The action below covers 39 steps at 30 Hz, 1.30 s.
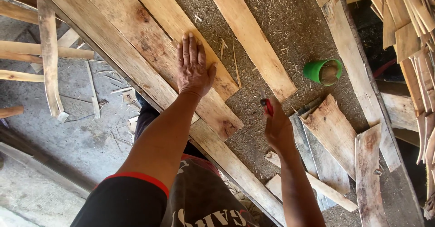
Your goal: Cutting and arranging thin wooden strips on a board to create a textured pattern or surface.
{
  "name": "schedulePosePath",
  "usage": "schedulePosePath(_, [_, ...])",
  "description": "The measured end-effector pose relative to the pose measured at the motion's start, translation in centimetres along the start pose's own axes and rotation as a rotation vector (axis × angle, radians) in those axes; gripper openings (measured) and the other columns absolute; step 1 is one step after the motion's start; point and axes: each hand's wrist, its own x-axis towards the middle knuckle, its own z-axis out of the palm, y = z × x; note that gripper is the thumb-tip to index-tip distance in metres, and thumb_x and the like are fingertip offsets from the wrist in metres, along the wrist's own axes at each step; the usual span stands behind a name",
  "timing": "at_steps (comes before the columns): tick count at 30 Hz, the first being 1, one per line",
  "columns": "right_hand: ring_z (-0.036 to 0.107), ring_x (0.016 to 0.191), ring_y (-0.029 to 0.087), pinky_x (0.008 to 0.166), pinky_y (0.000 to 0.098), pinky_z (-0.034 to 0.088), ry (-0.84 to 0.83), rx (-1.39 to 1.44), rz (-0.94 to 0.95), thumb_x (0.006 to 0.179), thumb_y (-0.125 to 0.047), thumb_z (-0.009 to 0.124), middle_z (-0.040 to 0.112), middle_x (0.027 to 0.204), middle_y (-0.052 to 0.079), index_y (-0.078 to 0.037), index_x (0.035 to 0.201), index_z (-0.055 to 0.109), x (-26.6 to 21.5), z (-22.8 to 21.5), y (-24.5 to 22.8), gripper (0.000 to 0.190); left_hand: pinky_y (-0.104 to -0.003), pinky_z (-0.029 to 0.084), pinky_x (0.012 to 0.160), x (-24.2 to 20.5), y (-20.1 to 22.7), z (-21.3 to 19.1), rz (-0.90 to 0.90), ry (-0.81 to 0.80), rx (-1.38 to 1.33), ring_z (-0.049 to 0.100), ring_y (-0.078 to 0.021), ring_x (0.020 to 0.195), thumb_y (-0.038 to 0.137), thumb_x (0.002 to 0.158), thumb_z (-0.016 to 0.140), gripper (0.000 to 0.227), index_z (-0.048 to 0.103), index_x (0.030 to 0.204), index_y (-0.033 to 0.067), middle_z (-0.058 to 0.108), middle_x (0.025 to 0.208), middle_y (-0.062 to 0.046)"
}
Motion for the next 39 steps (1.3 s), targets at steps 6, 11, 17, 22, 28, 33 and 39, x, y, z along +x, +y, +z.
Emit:
schedulePosePath(6, [0.07,0.066,0.02,0.053,0.0367,0.06,0.139,0.134,0.213,0.094,-0.026,0.078,0.073,0.088,0.011,-0.005,0.121,0.06,7.3,4.7,-2.1,0.039,-0.05,-0.001,0.13,-0.2,-0.1,0.6,0.018,0.009,0.012,-0.002,-0.0416,0.159,0.051,0.108,0.029,0.083,0.018,0.163,-0.0102,0.001,0.17,-0.029])
schedulePosePath(11, [0.068,0.064,0.019,0.058,0.0361,0.059,0.18,0.105,0.152,0.088,-0.026,0.082,0.072,0.085,0.012,-0.002,0.118,0.059,10.9,7.0,-3.8,0.044,-0.05,-0.001,0.131,-0.2,-0.5,1.2,0.027,0.032,0.013,-0.002,-0.0416,0.159,0.049,0.11,0.03,0.08,0.018,0.163,-0.01,0.0,0.171,-0.029])
schedulePosePath(17, [0.063,0.059,0.018,0.051,0.0332,0.052,0.125,0.167,0.214,0.094,-0.012,0.065,0.068,0.081,0.009,-0.004,0.112,0.064,11.1,5.9,-5.8,0.02,-0.051,0.0,0.13,-0.3,-0.4,1.1,0.036,0.058,-0.013,-0.001,-0.0424,0.159,0.048,0.109,0.033,0.08,0.021,0.162,-0.0106,0.003,0.17,-0.029])
schedulePosePath(22, [0.06,0.058,0.022,0.053,0.038,0.047,0.161,0.272,0.267,0.1,-0.019,0.067,0.066,0.072,0.01,-0.004,0.09,0.067,13.6,5.2,-9.4,0.018,-0.053,0.002,0.131,-0.4,-0.6,1.3,0.053,0.1,-0.047,0.002,-0.0439,0.159,0.045,0.108,0.039,0.078,0.023,0.16,-0.0115,0.006,0.17,-0.03])
schedulePosePath(28, [0.066,0.078,0.039,0.07,0.0519,0.053,0.507,0.154,-0.105,0.088,-0.013,0.07,0.067,0.088,0.019,-0.005,0.095,0.061,19.6,8.8,-11.0,0.014,-0.056,0.004,0.131,-0.2,-0.9,1.8,0.093,0.196,-0.086,0.007,-0.0464,0.159,0.04,0.104,0.047,0.078,0.028,0.159,-0.013,0.012,0.169,-0.032])
schedulePosePath(33, [0.067,0.095,0.044,0.08,0.0553,0.054,0.367,0.014,0.027,0.091,-0.019,0.074,0.067,0.105,0.02,-0.006,0.115,0.053,20.0,10.0,-11.4,0.034,-0.058,0.007,0.131,-0.4,-0.7,1.4,0.099,0.208,-0.129,0.009,-0.0484,0.158,0.037,0.101,0.052,0.076,0.03,0.155,-0.0121,0.014,0.168,-0.033])
schedulePosePath(39, [0.071,0.088,0.037,0.075,0.0496,0.058,0.177,-0.083,0.145,0.094,-0.021,0.07,0.066,0.104,0.023,-0.003,0.118,0.052,19.9,10.2,-11.8,0.035,-0.058,0.006,0.132,-0.3,-1.0,2.2,0.136,0.269,-0.116,0.009,-0.0477,0.159,0.039,0.102,0.052,0.078,0.03,0.156,-0.0124,0.014,0.168,-0.032])
